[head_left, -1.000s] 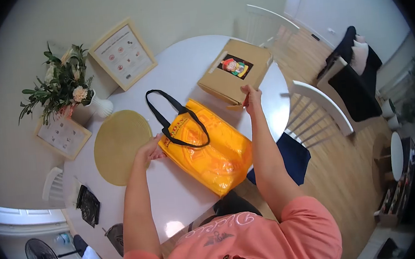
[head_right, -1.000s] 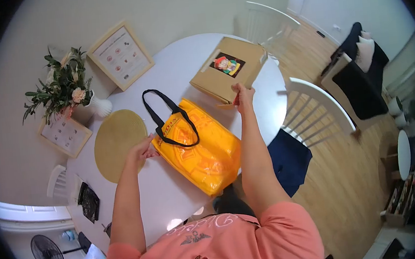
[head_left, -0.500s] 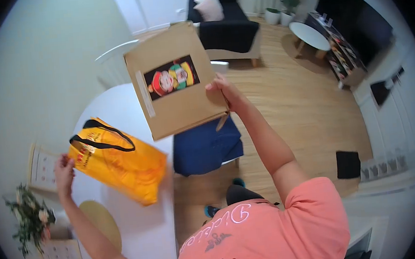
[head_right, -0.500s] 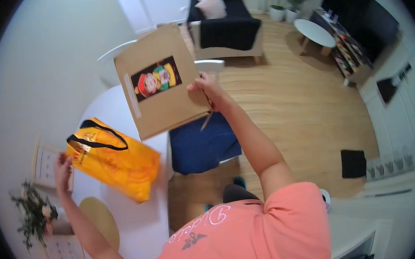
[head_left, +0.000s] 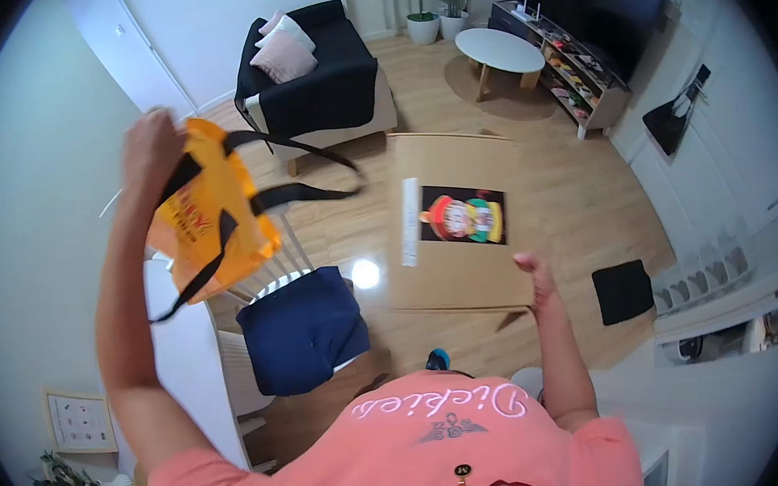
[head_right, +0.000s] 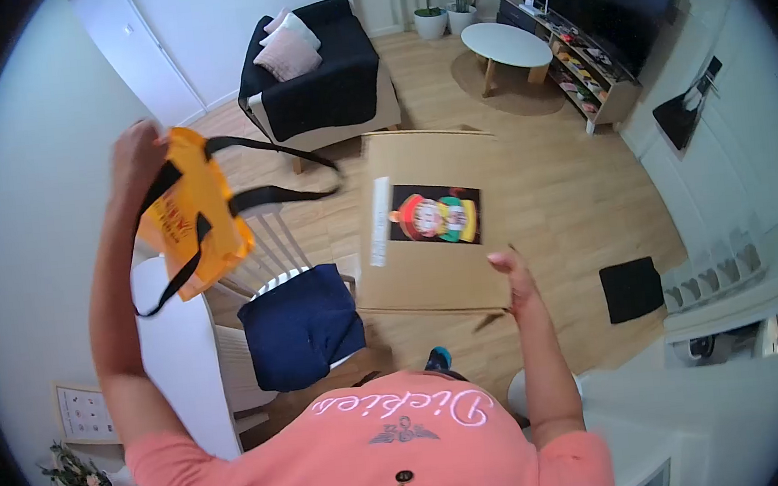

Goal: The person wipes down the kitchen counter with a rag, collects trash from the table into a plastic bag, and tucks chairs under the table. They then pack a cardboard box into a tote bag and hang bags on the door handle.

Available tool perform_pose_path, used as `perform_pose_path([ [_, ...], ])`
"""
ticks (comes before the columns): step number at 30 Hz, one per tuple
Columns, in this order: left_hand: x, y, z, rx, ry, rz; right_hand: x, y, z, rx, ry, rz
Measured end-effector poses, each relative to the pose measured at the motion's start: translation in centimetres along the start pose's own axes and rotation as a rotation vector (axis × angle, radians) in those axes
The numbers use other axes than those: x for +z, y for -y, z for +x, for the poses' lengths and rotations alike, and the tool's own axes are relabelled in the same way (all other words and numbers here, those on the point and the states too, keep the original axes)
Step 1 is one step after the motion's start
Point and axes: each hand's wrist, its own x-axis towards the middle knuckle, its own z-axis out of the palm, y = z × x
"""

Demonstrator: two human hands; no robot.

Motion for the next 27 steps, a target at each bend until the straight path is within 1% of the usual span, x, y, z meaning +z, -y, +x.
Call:
perform_pose_path([
  [1,1.4,-2.8,1.9,0.061,0.052,-0.078,-2.4,1.3,0.2,-0.060,-0.100,-0.035],
  [3,3.2,-10.0,5.5,0.188,0.231,-0.257,-4.3,5.8,-1.7,-0.207,-0.180,-0.056],
  [5,6.6,-17.2,9.2,0.349,0.317,-0.321,-6.5,10.8,-2.5,-0.219,-0.156,-0.031],
  [7,9.8,-24.2,11.8,0.539,0.303,-0.480,-8.3,15.4,-3.7,-0.251,-0.180,-0.016],
  [8,10.6,-28.0,13.2,0.580,0.411,-0.466,-8.6,17.7,-4.0,-0.271,-0.200,-0.016],
  [9,11.6,-27.2,11.5,0.615,0.531,-0.536,-5.9,15.4,-4.4,-0.315,-0.230,-0.057],
  [10,13.9,-29.8,12.2,0.701,0.513,-0.540,-6.9,16.2,-3.8,-0.335,-0.249,-0.072],
  [11,16.6,-32.7,12.8,0.786,0.490,-0.541,-7.6,17.1,-3.2,-0.404,-0.296,-0.126],
  [13,21.5,-37.6,13.5,0.900,0.575,-0.505,-7.9,17.7,-1.9,-0.558,-0.386,-0.250],
  [14,22.5,-39.9,13.5,0.864,0.647,-0.501,-8.4,18.2,-1.3,-0.558,-0.360,-0.307],
  [15,23.7,-42.2,13.5,0.911,0.618,-0.471,-8.9,18.6,-0.5,-0.563,-0.397,-0.348],
  [16,23.3,-42.1,13.0,0.913,0.634,-0.552,-7.0,18.0,-1.2,-0.569,-0.436,-0.390],
  [17,22.8,-43.3,12.7,0.908,0.661,-0.628,-6.7,18.2,-1.4,-0.565,-0.472,-0.429],
  [18,22.7,-44.2,12.4,0.933,0.661,-0.694,-7.4,17.6,-1.1,-0.554,-0.476,-0.413],
  [19,24.3,-45.6,12.2,0.934,0.618,-0.815,-8.5,16.9,-0.4,-0.547,-0.483,-0.360],
  [20,28.0,-47.0,12.1,1.057,0.556,-0.882,-9.8,15.7,0.6,-0.542,-0.490,-0.309],
  [21,29.7,-48.1,12.5,1.183,0.488,-0.947,-11.1,14.3,1.8,-0.541,-0.498,-0.257],
  [22,31.4,-49.2,12.8,1.198,0.514,-0.874,-12.3,13.1,3.1,-0.561,-0.517,-0.194],
  [24,30.3,-48.9,11.8,1.211,0.589,-0.731,-13.8,10.2,4.4,-0.573,-0.549,-0.066],
  [27,34.1,-52.0,13.1,1.390,0.325,-0.760,-15.9,7.3,5.6,-0.594,-0.643,0.028],
])
